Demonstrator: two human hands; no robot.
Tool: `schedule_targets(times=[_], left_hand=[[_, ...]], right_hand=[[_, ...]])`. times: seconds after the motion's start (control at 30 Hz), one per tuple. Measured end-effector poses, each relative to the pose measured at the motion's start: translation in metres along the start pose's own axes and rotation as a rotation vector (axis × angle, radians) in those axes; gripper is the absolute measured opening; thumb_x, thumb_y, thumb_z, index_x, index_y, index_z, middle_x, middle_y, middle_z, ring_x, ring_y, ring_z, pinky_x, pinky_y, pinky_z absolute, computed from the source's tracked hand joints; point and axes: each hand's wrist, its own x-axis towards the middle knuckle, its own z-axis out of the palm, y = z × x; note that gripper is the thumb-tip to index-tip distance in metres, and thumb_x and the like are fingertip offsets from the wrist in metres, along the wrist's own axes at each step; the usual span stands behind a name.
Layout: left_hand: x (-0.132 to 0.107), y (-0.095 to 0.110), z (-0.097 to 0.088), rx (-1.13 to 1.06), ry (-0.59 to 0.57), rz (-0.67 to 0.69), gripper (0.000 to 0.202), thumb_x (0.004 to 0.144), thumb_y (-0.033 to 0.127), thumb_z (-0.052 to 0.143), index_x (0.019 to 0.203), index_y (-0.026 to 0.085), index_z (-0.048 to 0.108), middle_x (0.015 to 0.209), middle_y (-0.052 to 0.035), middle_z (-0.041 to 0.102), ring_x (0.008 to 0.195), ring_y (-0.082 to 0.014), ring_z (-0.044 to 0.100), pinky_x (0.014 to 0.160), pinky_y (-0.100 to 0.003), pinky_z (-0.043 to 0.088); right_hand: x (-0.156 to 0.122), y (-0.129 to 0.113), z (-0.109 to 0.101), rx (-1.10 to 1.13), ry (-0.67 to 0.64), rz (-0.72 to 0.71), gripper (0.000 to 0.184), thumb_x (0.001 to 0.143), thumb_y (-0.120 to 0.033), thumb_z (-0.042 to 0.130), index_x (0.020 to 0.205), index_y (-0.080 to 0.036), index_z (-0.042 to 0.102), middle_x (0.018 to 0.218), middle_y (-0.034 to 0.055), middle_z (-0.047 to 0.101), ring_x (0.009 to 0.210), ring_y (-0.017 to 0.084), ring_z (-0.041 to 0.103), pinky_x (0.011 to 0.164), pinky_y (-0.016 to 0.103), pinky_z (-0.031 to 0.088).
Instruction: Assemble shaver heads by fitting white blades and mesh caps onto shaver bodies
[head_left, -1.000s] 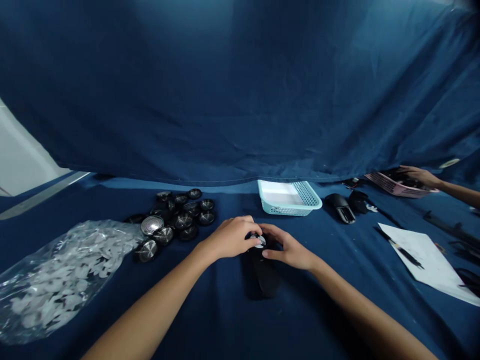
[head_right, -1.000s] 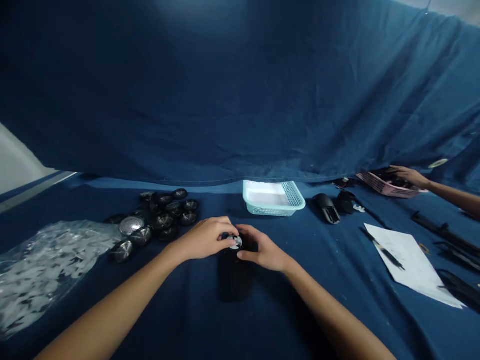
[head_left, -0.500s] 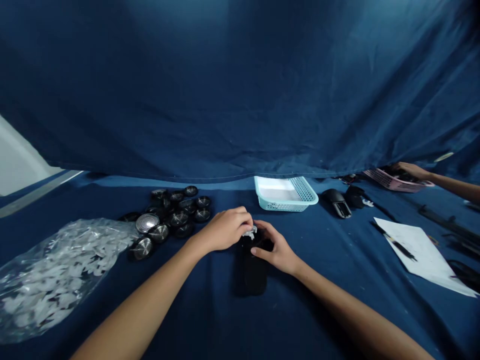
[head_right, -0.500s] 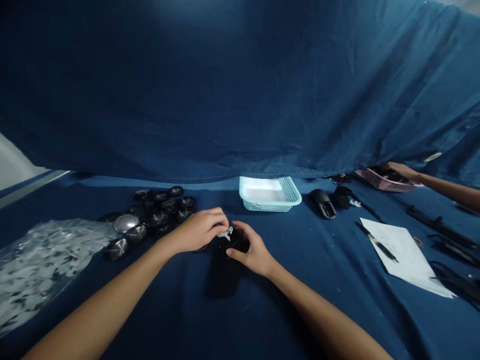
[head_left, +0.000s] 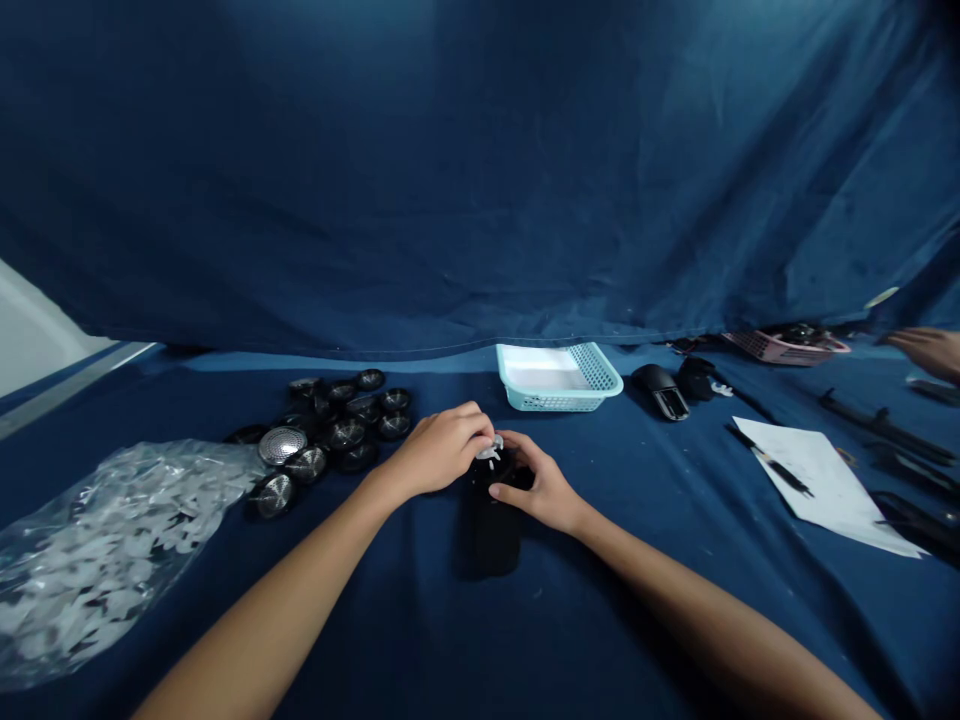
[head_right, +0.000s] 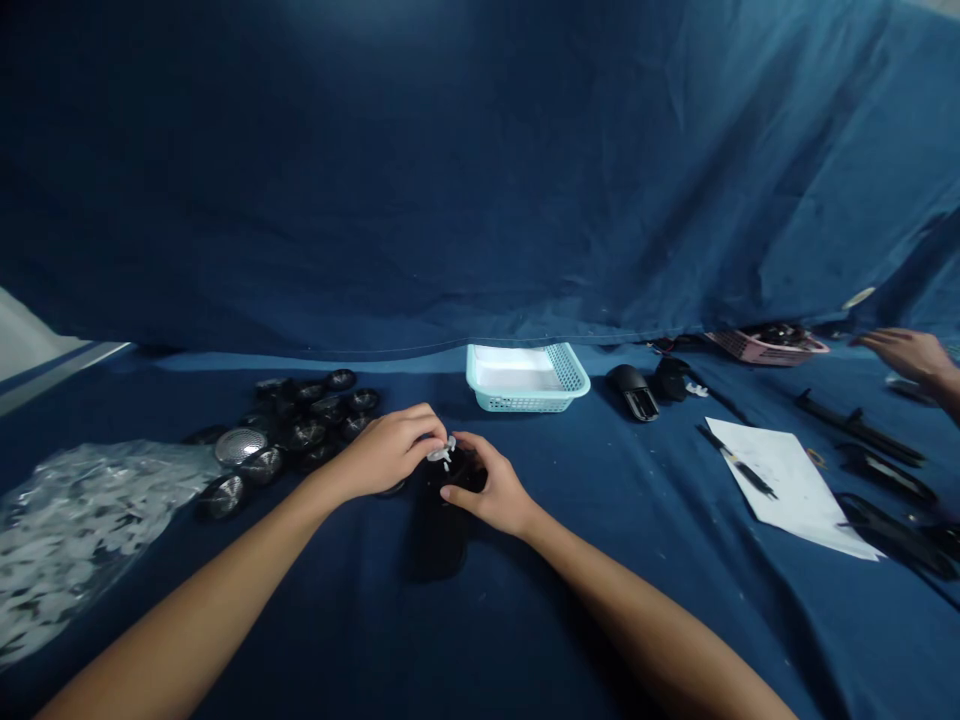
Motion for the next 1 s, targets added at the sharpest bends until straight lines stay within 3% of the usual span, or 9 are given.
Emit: schedule_targets(times=[0.13,0.63,1.0], left_hand=[[-0.001,0.001,-0.006,0.077,-0.016,0.006,0.023,0.096,0.026,0.040,0.091,0.022,0.062,0.097,-0.0012,0.060,0.083,-0.0164,0.060,0.073,-0.027,0.042],[-0.002,0.008,0.007,0.293,-0.081,0.039,0.017,0.096,0.024,0.043,0.091,0.021,0.059,0.096,-0.0024,0.058,0.072,-0.0169,0.060,0.062,-0.027,0.040],[0.000,0.010,0.010,0.339,-0.091,0.044,0.017,0.095,0.021,0.042,0.092,0.020,0.059,0.096,-0.0032,0.057,0.072,-0.0174,0.061,0.061,-0.027,0.041]], right_hand=[[0.000,0.002,0.001,-0.004,0.006,0.001,0.070,0.075,-0.033,0.075,0.136,-0.023,0.042,0.127,0.0101,0.055,0.111,0.024,0.056,0.091,0.038,0.045],[0.000,0.003,0.001,-0.024,0.033,-0.029,0.071,0.074,-0.028,0.076,0.136,-0.025,0.042,0.126,0.0079,0.057,0.115,0.025,0.055,0.089,0.037,0.047],[0.000,0.002,0.002,-0.043,0.065,-0.022,0.072,0.072,-0.028,0.077,0.136,-0.024,0.044,0.120,0.0077,0.061,0.102,0.022,0.060,0.087,0.037,0.049]])
